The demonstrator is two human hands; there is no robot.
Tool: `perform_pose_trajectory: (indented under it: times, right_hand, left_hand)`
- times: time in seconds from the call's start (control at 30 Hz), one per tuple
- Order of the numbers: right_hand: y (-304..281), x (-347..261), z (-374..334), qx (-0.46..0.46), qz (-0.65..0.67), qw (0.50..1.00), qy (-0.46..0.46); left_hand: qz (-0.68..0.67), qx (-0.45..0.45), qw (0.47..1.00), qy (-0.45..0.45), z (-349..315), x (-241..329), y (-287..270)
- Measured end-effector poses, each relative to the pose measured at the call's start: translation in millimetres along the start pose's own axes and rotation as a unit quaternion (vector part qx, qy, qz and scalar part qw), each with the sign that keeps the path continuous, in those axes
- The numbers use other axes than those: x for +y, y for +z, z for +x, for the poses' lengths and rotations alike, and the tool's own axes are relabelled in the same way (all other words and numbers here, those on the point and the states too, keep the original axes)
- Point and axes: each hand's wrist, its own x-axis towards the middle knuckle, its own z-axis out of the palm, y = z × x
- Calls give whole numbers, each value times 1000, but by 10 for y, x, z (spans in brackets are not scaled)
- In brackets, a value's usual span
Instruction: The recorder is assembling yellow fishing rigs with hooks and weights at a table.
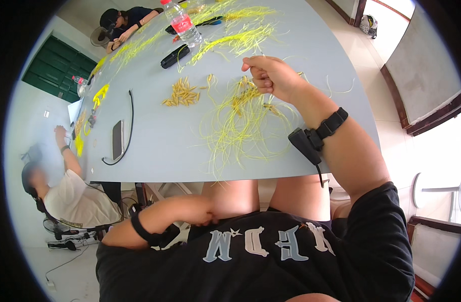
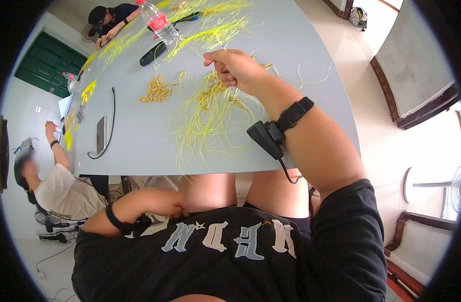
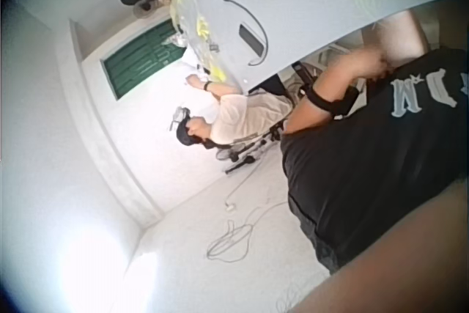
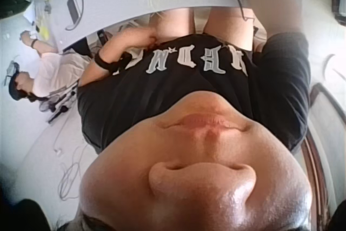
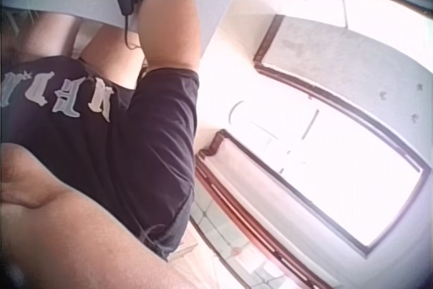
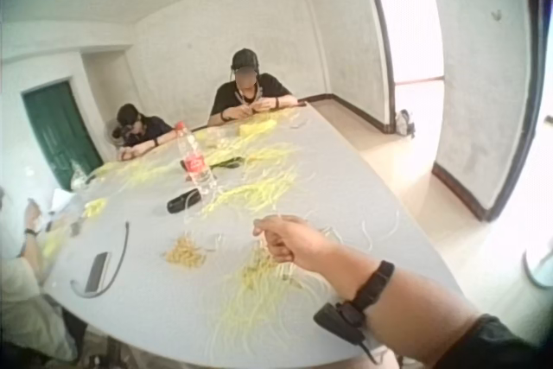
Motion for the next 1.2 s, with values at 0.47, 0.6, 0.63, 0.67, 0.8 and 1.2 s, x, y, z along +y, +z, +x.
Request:
perform_pose_trajectory:
  times: [0.47,0.6,0.63,0.67,0.8,1.2]
  right_hand:
    - [-54,95,90,96,22,987,-127]
    - [-17,137,115,136,-137,975,-113]
    - [-30,158,121,157,-177,963,-127]
    - [-52,164,125,159,-178,963,-127]
    - [-21,169,119,175,-269,939,-125]
    - [163,139,-32,161,-325,928,-84]
  left_hand:
    - [-26,574,803,156,-462,69,-1826]
    - [55,600,793,90,-269,-16,-2105]
    - [56,599,794,92,-227,-10,-2154]
    - [117,601,785,95,-189,-5,-2195]
    - [212,577,782,103,-71,-20,-2233]
    - [206,577,787,70,-142,68,-2178]
